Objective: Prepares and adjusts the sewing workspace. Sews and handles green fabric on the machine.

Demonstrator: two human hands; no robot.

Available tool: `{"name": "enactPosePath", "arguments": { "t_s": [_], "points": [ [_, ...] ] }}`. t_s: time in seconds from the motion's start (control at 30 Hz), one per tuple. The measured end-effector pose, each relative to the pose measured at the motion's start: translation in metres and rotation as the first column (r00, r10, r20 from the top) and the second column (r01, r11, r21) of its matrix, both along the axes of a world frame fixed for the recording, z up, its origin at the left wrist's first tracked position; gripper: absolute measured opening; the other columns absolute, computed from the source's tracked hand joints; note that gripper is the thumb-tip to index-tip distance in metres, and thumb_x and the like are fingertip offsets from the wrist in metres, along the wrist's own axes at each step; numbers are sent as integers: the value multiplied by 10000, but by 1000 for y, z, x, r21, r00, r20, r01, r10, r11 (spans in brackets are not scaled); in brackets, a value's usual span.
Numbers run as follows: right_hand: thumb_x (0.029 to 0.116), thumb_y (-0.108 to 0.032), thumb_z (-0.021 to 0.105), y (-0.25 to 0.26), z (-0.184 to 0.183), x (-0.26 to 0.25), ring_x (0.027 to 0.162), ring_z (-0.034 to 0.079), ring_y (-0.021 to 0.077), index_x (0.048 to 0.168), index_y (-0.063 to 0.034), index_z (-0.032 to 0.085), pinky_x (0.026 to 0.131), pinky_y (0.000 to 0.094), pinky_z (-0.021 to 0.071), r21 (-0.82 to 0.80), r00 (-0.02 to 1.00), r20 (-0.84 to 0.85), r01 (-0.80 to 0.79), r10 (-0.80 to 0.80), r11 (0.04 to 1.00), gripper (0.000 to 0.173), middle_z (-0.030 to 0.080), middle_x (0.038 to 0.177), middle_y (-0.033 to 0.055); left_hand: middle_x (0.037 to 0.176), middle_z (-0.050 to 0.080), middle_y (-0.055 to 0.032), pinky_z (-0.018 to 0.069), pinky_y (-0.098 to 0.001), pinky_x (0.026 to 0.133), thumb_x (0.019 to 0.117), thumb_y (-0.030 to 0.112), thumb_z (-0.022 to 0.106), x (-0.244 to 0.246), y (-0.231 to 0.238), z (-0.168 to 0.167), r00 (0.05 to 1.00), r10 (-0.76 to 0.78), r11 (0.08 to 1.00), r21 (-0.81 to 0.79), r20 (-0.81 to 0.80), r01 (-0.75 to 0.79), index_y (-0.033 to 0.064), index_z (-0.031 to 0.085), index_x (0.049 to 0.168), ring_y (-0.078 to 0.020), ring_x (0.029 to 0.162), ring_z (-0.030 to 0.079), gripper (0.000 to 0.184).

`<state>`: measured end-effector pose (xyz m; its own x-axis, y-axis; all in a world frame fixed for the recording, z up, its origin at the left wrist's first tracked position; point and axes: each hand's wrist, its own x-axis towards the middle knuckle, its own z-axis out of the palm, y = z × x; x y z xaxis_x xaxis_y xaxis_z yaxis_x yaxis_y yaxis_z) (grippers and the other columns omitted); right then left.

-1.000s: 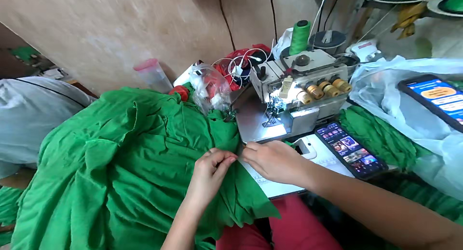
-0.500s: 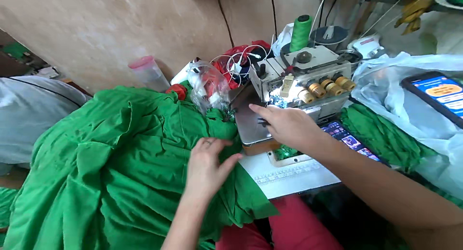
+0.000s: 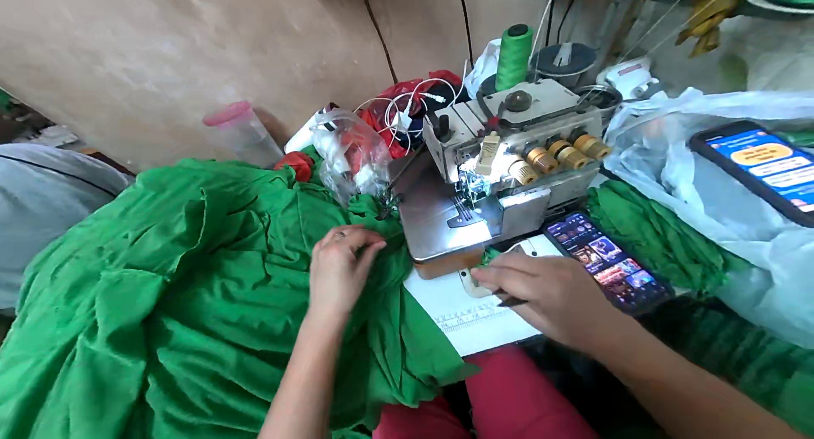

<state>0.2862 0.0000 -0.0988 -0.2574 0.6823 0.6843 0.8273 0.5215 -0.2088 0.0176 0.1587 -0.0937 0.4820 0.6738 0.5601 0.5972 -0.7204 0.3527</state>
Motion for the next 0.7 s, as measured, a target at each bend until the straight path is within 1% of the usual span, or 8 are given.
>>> {"name": "enactPosePath", "arguments": {
  "t_s": [0.1, 0.13, 0.23, 0.33, 0.4, 0.47, 0.57, 0.7],
  "points": [
    [1004, -175, 612, -6, -14, -9, 736, 641, 108, 1113, -154, 763, 593, 198, 505, 82, 989, -149, 23, -10, 996, 188, 680, 901, 60, 1210, 672, -240, 472, -674, 943, 941, 131, 705, -1, 2, 7, 993, 113, 993, 27, 30, -114, 6, 717, 1177, -473, 1156, 613, 267],
    [1003, -175, 625, -5, -18, -12, 740, 620, 89, 1111, -153, 762, 609, 171, 491, 109, 980, -198, 30, -8, 994, 176, 663, 897, 58, 1229, 651, -249, 478, -646, 945, 949, 148, 688, 6, -4, 8, 993, 90, 993, 64, 74, -95, -1, 683, 1222, -463, 1166, 602, 311],
    [988, -159, 673, -2, -23, -19, 832, 653, 39, 1063, -117, 757, 719, 119, 516, 175, 947, -321, 35, 23, 984, 120, 705, 944, 51, 1214, 692, -123, 486, -468, 1038, 978, 105, 606, 45, -39, 7, 954, -235, 968, 130, 189, 213, 45, 672, 1221, -261, 1221, 616, 259],
    [963, -145, 711, -1, -18, -22, 905, 701, 24, 999, -68, 756, 807, 126, 553, 227, 895, -440, 25, 79, 974, 96, 756, 956, 51, 1226, 723, -80, 403, -432, 1158, 1038, 61, 511, 82, -66, 8, 798, -569, 822, 99, 200, 561, 63, 629, 1265, -188, 1278, 615, 256],
    [946, -150, 732, -1, -17, -19, 839, 660, -23, 968, -61, 740, 757, 90, 526, 231, 844, -527, 33, 96, 972, 92, 737, 923, 28, 1109, 754, -75, 432, -389, 1134, 1048, 105, 541, 94, -66, 5, 739, -627, 773, 82, 248, 629, 21, 641, 1221, -143, 1137, 685, 216],
    [926, -156, 750, -3, -16, -15, 779, 596, -72, 948, -60, 735, 700, 51, 479, 195, 793, -604, 49, 81, 980, 99, 708, 890, -1, 1006, 765, -65, 505, -333, 1027, 1017, 157, 621, 98, -62, 0, 734, -606, 786, 88, 307, 612, 19, 702, 1100, -122, 1013, 709, 181],
    [908, -158, 745, -6, -18, -12, 724, 528, -109, 923, -56, 748, 636, 35, 422, 92, 710, -704, 44, 34, 995, 103, 680, 850, -40, 919, 758, -66, 559, -286, 917, 981, 144, 670, 99, -62, -5, 754, -566, 818, 115, 333, 563, 35, 748, 944, -137, 967, 715, 140],
    [888, -159, 744, -3, -20, -15, 680, 513, -113, 878, -59, 742, 600, 49, 414, -10, 605, -796, 8, -13, 1000, 100, 677, 819, -77, 924, 744, -70, 548, -235, 862, 975, 147, 670, 99, -69, -10, 809, -500, 865, 139, 309, 482, 49, 751, 937, -118, 928, 694, 133]
  ]
}}
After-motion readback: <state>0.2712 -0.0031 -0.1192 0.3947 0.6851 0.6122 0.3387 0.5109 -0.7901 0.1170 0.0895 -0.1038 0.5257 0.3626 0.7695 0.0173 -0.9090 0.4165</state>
